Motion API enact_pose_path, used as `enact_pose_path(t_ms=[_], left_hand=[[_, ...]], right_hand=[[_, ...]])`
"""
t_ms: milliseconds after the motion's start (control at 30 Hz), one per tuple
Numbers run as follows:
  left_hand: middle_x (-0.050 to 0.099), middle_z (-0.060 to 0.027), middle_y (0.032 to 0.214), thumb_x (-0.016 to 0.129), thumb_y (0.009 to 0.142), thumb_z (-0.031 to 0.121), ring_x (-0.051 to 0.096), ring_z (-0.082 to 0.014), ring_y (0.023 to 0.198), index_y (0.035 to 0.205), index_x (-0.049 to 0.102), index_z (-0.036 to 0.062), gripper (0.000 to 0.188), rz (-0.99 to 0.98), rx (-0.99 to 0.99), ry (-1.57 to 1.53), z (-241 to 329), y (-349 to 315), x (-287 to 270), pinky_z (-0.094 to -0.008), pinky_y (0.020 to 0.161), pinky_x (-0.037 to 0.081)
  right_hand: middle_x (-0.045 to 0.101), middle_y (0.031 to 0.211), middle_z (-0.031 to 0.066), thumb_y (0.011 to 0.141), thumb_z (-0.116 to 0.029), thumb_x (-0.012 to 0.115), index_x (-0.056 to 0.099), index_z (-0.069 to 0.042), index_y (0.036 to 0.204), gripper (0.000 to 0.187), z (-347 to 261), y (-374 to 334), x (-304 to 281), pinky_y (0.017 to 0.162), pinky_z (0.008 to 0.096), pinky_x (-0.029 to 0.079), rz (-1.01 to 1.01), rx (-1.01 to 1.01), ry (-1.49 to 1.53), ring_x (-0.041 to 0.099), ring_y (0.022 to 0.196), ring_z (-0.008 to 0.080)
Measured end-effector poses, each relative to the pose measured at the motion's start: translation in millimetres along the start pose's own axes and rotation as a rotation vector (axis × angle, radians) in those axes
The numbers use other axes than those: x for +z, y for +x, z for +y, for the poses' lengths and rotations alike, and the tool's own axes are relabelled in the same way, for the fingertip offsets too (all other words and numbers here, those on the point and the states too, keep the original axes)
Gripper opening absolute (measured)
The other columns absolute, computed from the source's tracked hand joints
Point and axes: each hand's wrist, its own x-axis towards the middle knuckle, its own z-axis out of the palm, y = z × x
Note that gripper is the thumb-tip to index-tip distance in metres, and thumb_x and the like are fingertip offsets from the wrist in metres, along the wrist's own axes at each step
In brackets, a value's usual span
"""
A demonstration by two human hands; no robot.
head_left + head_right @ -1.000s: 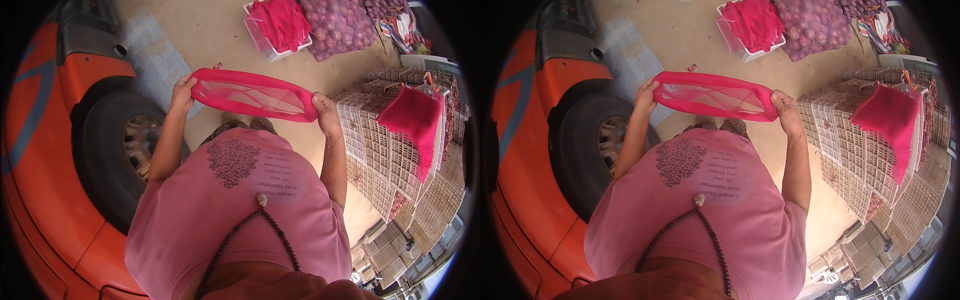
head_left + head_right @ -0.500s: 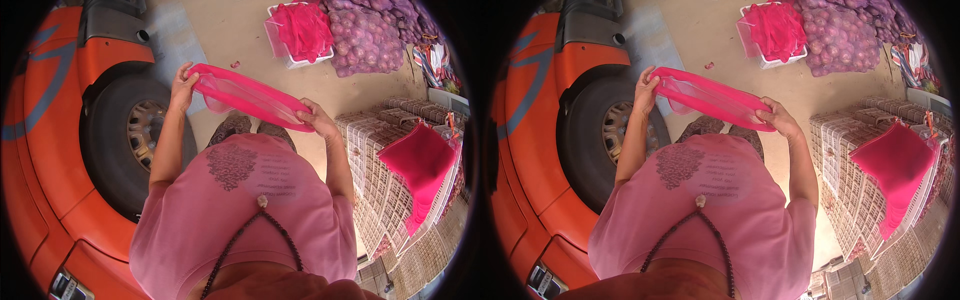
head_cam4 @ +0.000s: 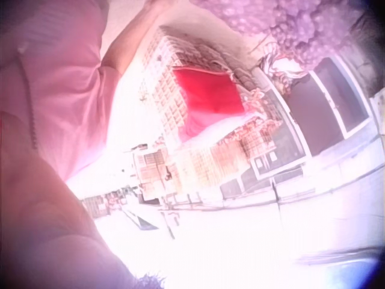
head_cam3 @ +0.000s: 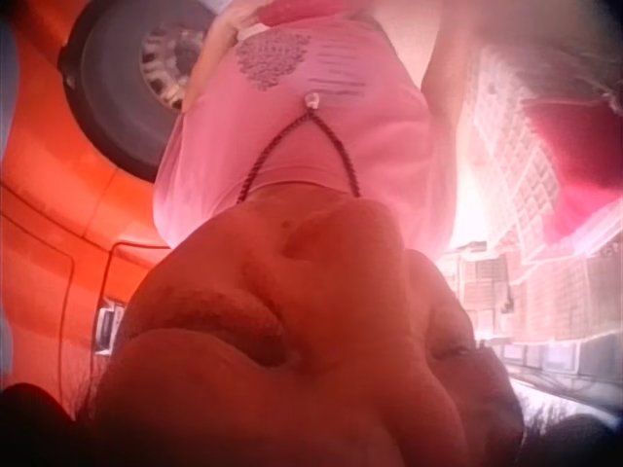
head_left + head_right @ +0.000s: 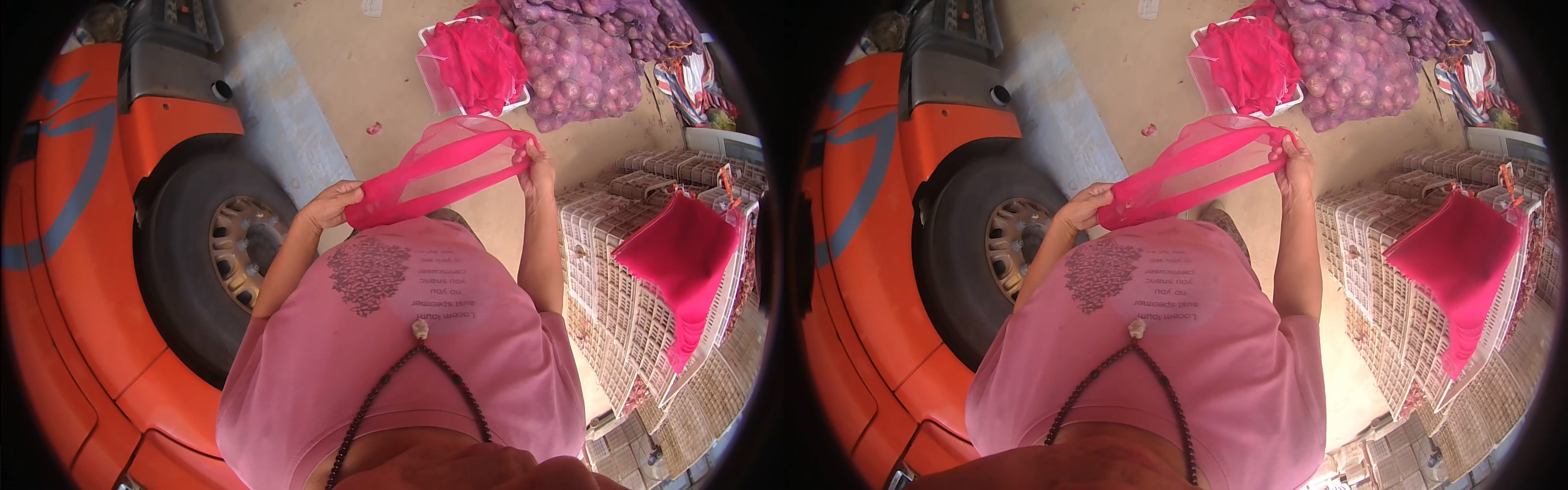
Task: The person examines and sorts pink mesh bags by hand, picking them up from a pile and a white basket, stretching them out, and then sitting down on the ground to continue handling them.
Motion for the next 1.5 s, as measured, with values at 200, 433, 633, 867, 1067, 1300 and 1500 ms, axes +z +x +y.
enact_pose_path(t_ms=[200,433,633,867,1067,1300,1500], left_hand=[[0.062,-0.0045,0.107,0.051,0.091,0.031,0.056,-0.0232,0.104,0.109,0.057,0.0076,0.03,0.418,0.638,-0.543,73,8,-42,-0.0432,0.099,0.039],[0.06,-0.0114,0.114,0.038,0.095,0.029,0.053,-0.0254,0.111,0.111,0.054,0.0046,0.033,0.586,0.561,-0.667,131,41,-52,-0.045,0.097,0.039],[0.055,-0.0076,0.121,0.044,0.095,0.032,0.049,-0.0214,0.113,0.123,0.048,0.0073,0.037,0.579,0.361,0.096,136,69,-42,-0.0384,0.093,0.039],[0.057,-0.0057,0.116,0.047,0.095,0.027,0.054,-0.0166,0.102,0.121,0.05,0.0085,0.032,0.538,0.26,0.034,57,39,-31,-0.033,0.088,0.043],[0.059,-0.0043,0.111,0.051,0.093,0.026,0.055,-0.0165,0.099,0.116,0.053,0.0089,0.029,0.72,0.198,0.003,15,0,-43,-0.0326,0.085,0.044],[0.059,-0.0048,0.111,0.054,0.091,0.025,0.054,-0.018,0.101,0.117,0.053,0.0091,0.03,0.805,0.236,-0.028,-9,-12,-43,-0.033,0.085,0.044],[0.059,-0.0049,0.109,0.055,0.091,0.025,0.054,-0.0182,0.099,0.116,0.053,0.0089,0.03,0.706,0.18,-0.005,-20,17,-42,-0.0324,0.083,0.045]], right_hand=[[0.06,0.11,0.0117,0.091,-0.012,0.053,0.051,-0.001,0.121,0.032,51,-41,30,0.085,0.0308,0.051,-0.399,0.57,-0.168,0.06,0.095,0.0186],[0.063,0.102,0.0144,0.081,-0.023,0.063,0.049,-0.006,0.121,0.045,29,-94,154,0.087,0.0371,0.045,-0.634,-0.008,-1.476,0.058,0.098,0.0277],[0.065,0.083,0.0166,0.079,-0.012,0.06,0.057,-0.003,0.105,0.027,22,-49,104,0.075,0.0395,0.047,-0.139,-0.171,-1.47,0.061,0.081,0.0339],[0.066,0.084,0.0165,0.077,-0.009,0.061,0.059,-0.003,0.105,0.029,-30,41,63,0.075,0.0369,0.048,0.192,-0.515,-0.948,0.063,0.083,0.0313],[0.05,0.116,0.0229,0.076,-0.03,0.069,0.046,-0.006,0.125,0.058,-74,128,33,0.09,0.0431,0.043,0.609,-0.579,-1.406,0.053,0.104,0.0374],[0.041,0.129,0.0183,0.077,-0.038,0.064,0.049,-0.01,0.125,0.058,-126,105,-39,0.098,0.0446,0.036,0.631,-0.144,-1.828,0.041,0.12,0.037],[0.05,0.126,0.0071,0.086,-0.024,0.049,0.059,-0.019,0.119,0.035,-268,-45,-141,0.094,0.0536,0.028,1.08,0.372,-2.455,0.042,0.122,0.0299]])
